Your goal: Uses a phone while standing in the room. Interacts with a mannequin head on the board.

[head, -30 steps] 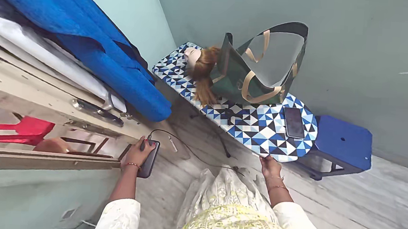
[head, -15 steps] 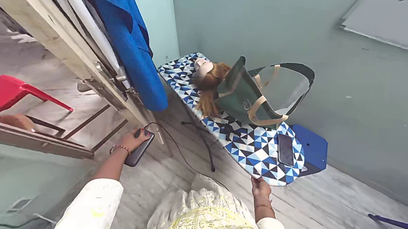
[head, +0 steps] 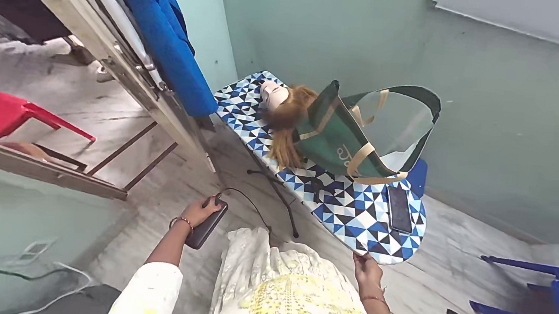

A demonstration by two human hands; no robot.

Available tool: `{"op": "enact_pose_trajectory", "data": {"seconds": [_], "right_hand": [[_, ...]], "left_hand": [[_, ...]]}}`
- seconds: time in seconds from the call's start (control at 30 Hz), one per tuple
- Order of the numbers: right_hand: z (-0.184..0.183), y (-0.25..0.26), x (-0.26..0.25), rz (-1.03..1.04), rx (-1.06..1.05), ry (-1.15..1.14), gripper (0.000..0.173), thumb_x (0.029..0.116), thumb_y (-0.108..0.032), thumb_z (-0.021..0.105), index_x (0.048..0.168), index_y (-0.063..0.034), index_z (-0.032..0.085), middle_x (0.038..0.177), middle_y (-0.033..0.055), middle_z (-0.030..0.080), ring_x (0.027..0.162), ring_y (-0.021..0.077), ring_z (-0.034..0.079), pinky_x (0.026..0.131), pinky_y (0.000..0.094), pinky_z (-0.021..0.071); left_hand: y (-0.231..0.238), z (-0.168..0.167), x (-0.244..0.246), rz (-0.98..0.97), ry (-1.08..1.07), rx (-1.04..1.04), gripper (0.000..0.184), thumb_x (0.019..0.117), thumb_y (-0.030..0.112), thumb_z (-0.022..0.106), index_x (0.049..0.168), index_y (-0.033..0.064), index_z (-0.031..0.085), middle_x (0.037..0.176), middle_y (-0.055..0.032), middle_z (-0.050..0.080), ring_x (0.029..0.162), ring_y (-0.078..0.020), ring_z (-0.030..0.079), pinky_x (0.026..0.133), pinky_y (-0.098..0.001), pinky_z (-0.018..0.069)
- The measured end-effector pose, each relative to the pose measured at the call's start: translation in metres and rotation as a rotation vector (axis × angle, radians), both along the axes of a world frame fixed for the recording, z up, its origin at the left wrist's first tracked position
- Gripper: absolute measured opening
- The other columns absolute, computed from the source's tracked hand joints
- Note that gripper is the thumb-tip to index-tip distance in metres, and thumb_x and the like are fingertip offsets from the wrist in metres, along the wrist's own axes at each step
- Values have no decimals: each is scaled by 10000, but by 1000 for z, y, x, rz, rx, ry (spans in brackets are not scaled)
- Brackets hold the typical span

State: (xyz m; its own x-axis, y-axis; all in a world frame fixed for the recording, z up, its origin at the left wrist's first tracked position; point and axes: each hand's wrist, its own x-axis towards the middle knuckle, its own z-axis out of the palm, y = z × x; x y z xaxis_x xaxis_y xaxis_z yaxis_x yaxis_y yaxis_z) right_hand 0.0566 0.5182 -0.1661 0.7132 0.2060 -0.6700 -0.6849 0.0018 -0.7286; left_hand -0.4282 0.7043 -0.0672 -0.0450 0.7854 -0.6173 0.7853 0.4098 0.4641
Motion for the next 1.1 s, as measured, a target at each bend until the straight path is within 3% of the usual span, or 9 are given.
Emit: {"op": "enact_pose_trajectory", "data": {"seconds": [0.23,0.4,0.6,0.7,0.8,0.9,1.0,1.1], "right_hand": [[-3,-86,41,-16,13,-12,171,1050,-66,425,1189,4,497,978,120,575,808,173,617,743,323,567],[-6,-146,69,-40,-38,-26,172,1038,-64,435,1192,-13,493,995,117,560,820,179,600,731,331,555],[-6,-210,99,-167,-76,-47,123,1010,-71,448,1129,-70,480,939,70,512,757,148,551,673,319,528],[-8,-239,116,-217,-115,-60,177,1005,-71,455,1182,-74,461,986,71,481,804,162,528,714,345,516],[-4,-261,149,-161,-126,-91,240,1021,-98,455,1256,-51,455,1029,86,491,849,169,546,739,356,524],[-3,-276,183,-102,-190,-97,139,1027,-112,439,1162,-79,452,941,49,475,754,129,523,664,316,506],[-3,-287,215,-35,-229,-122,152,1011,-83,434,1161,-70,450,932,53,476,734,126,525,643,313,508],[-4,-289,246,-7,-239,-119,118,1009,-99,423,1126,-91,438,911,40,464,699,119,507,619,312,494]], "left_hand": [[-108,-32,33,36,-9,-77,574,1030,439,585,1405,5,567,1360,-293,592,1314,-432,545,1107,-610,382],[-153,-48,51,62,-34,-106,569,1026,441,594,1378,-6,588,1349,-287,602,1311,-419,551,1111,-598,382],[-164,-44,70,78,-41,-135,581,1038,454,566,1394,-5,576,1373,-277,592,1326,-397,546,1125,-575,379],[-165,-36,78,30,-42,-150,581,1048,444,549,1425,3,551,1395,-282,574,1348,-404,525,1134,-580,364],[-167,-33,84,-46,-45,-175,570,1055,442,535,1427,11,552,1401,-272,573,1345,-402,526,1132,-581,369],[-173,-28,85,-65,-38,-189,580,1049,439,551,1450,20,536,1426,-260,562,1368,-388,513,1153,-563,356],[-183,-21,88,-59,-31,-189,548,1049,413,562,1406,-2,566,1397,-265,577,1341,-386,531,1140,-557,368],[-192,-18,88,-82,-18,-209,556,1052,406,558,1435,3,544,1420,-272,559,1362,-391,515,1151,-556,355]]}}
